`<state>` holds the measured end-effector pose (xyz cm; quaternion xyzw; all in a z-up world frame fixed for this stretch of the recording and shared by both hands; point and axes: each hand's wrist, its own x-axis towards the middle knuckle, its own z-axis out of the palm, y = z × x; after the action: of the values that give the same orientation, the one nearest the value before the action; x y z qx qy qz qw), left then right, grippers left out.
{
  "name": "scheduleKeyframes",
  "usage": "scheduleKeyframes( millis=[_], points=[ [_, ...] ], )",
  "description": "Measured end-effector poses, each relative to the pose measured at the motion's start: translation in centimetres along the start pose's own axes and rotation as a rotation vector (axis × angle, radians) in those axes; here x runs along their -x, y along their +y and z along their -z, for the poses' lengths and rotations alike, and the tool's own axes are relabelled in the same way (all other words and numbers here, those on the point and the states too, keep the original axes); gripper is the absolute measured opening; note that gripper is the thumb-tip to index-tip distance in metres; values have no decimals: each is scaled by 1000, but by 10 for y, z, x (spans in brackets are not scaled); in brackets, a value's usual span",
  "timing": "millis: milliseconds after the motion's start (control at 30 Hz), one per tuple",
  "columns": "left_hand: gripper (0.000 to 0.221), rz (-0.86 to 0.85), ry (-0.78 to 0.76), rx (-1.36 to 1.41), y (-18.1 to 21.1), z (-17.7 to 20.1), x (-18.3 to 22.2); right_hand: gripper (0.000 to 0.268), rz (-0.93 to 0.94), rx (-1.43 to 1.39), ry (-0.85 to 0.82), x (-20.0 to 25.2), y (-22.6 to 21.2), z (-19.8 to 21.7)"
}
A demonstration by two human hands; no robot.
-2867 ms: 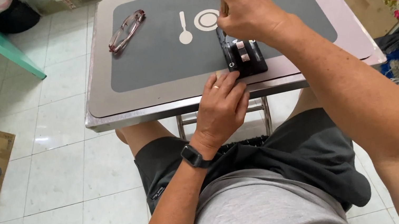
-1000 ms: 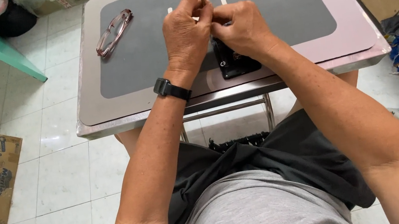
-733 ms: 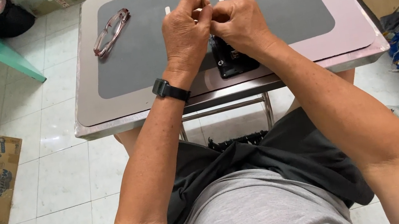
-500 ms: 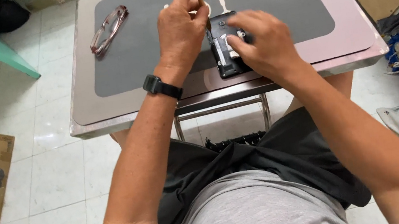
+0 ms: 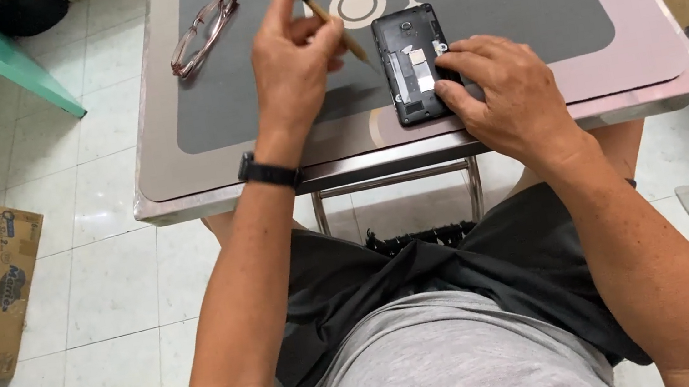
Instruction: Using a precision screwdriver to remove small screws from the internal frame of a mobile phone.
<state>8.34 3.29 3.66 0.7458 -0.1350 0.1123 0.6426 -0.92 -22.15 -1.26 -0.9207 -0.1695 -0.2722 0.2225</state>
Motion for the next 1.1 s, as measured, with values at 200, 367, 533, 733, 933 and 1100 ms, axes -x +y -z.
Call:
scheduleKeyframes(
  millis=[200,367,533,733,933,1100],
  points=[
    [66,44,40,106,1,-4,25,37,-14,14,-43,-1,-3,3],
    [62,-41,39,42,0,-9,30,42,-22,0,-66,0,-4,5],
    [63,-76,-42,106,-1,-6,46,41,-26,-8,-69,0,-6,7],
    [62,-112,-85,126,1,-6,61,41,-21,-19,-56,1,-9,9],
    [62,-109,-98,171,2,-3,70,40,0,6,-45,2,-7,7],
    [63,-109,-114,241,-2,-5,75,39,3,5,-33,2,-9,7]
  ],
)
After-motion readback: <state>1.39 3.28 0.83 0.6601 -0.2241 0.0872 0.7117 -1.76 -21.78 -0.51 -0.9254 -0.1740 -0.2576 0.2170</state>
